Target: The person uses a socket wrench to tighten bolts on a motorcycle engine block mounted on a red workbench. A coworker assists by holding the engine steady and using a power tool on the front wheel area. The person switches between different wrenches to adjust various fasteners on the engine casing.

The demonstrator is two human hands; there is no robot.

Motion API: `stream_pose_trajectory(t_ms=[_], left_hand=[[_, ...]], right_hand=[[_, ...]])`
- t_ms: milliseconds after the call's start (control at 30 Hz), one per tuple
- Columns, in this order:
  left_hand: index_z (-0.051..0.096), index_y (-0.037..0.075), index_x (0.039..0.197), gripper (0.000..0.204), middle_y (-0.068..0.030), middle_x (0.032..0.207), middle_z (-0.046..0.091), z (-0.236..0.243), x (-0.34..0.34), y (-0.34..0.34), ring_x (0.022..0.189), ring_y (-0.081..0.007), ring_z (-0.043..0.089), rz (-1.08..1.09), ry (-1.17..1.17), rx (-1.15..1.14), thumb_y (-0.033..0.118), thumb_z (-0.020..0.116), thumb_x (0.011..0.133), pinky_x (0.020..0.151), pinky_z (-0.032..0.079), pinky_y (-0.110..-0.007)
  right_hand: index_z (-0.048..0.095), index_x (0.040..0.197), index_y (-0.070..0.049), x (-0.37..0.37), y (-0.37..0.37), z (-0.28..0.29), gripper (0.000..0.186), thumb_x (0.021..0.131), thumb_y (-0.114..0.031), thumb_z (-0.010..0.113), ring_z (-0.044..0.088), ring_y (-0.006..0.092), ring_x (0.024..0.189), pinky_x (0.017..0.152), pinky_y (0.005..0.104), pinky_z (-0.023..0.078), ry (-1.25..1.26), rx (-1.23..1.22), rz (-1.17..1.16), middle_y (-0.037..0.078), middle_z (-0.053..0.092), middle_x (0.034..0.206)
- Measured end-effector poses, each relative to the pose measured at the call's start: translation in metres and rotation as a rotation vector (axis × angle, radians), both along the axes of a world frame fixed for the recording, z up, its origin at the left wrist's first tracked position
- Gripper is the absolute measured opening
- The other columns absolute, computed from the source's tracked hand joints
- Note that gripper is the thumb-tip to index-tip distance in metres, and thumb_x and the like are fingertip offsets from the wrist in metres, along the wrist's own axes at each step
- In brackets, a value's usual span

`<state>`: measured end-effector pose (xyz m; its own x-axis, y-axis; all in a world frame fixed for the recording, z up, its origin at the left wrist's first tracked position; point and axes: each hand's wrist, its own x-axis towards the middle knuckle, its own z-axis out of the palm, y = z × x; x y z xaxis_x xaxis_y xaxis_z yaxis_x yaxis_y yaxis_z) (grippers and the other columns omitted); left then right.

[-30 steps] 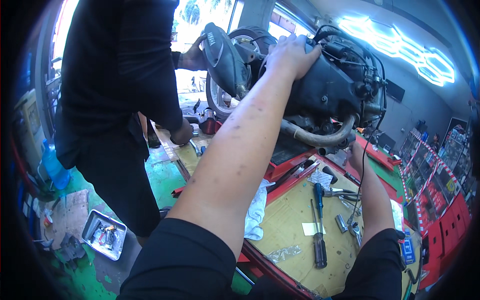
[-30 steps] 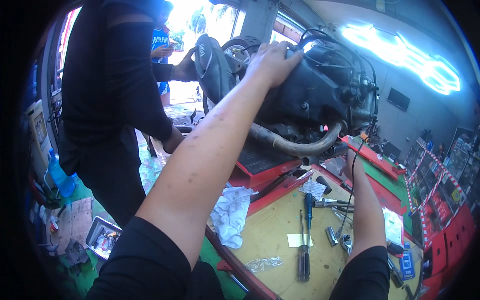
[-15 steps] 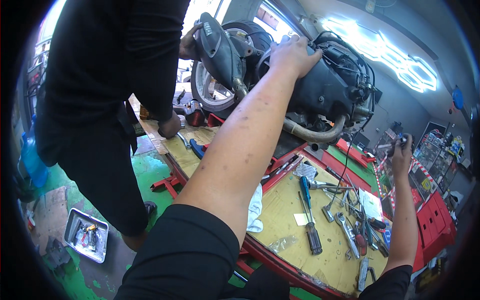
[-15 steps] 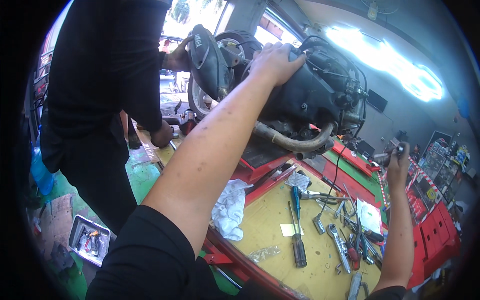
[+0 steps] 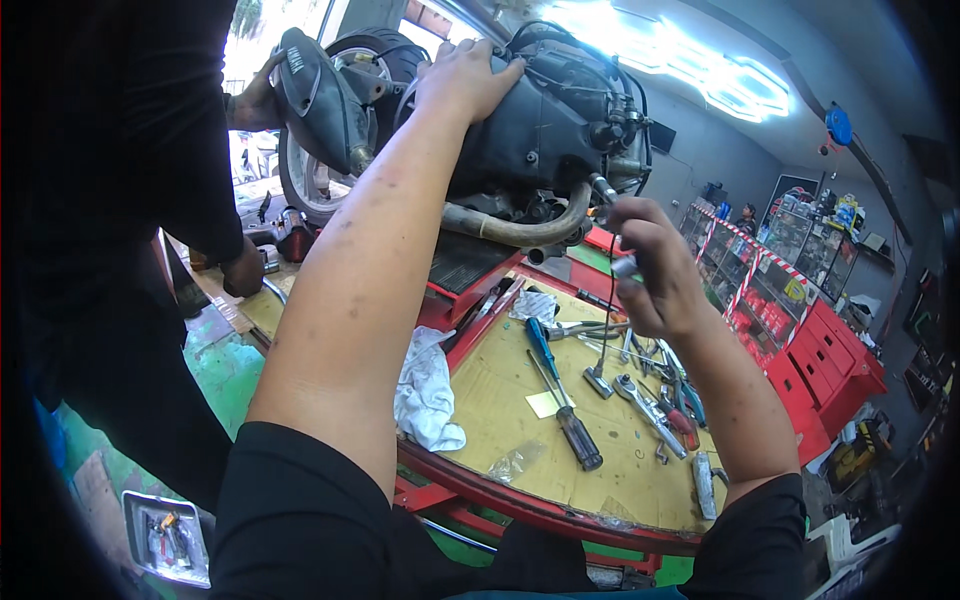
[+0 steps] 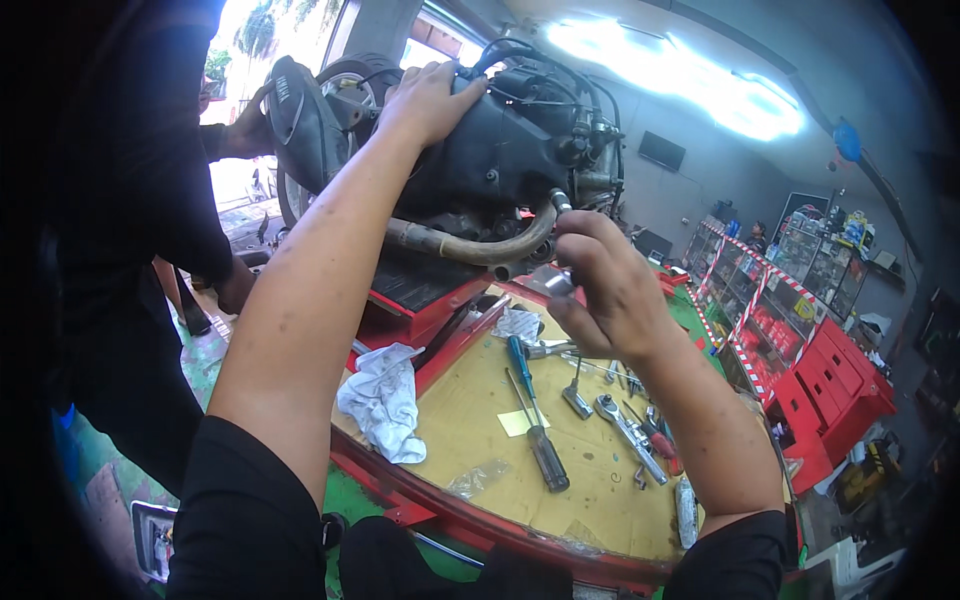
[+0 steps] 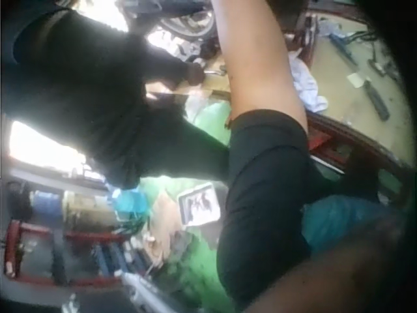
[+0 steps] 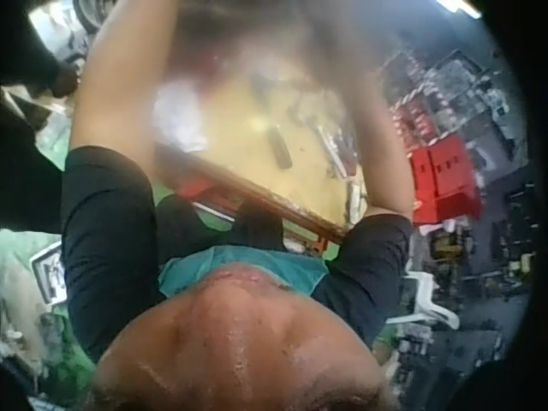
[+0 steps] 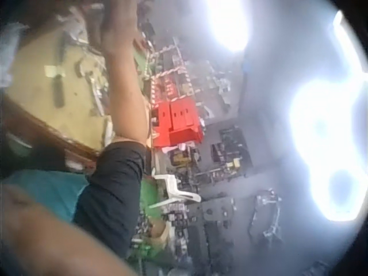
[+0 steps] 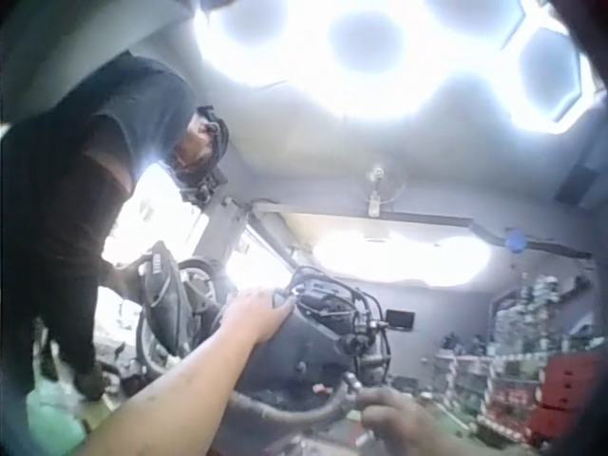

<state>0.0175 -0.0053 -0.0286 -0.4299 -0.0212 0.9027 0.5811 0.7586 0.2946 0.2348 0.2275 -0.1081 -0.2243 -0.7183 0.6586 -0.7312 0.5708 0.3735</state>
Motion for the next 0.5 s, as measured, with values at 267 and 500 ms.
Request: stream_pose_trajectory(t_ms=[267, 500], left_hand=[[0.051, 0.008, 0.150, 0.077, -0.0108, 0.156, 0.050, -0.001, 0.005, 0.001, 0.149, -0.0299, 0.038, -0.022, -0.046, 0.009, 0.065, 0.047, 0.098, 0.120, 0.032, -0.051], [0.052, 0.008, 0.149, 0.077, -0.0107, 0.157, 0.049, 0.000, 0.004, -0.001, 0.149, -0.0294, 0.038, -0.019, -0.059, 0.022, 0.065, 0.048, 0.098, 0.119, 0.033, -0.052]], right_hand=[[0.057, 0.111, -0.005, -0.027, -0.010, 0.002, 0.035, 0.085, -0.023, 0.071, 0.059, 0.0377, 0.099, 0.084, 0.0469, 0.051, 0.077, 0.141, -0.101, 0.018, 0.058, 0.117], [0.059, 0.104, -0.009, -0.022, -0.036, -0.003, 0.032, 0.084, -0.031, 0.072, 0.057, 0.0306, 0.095, 0.083, 0.0429, 0.048, 0.190, 0.429, -0.356, 0.011, 0.058, 0.105]])
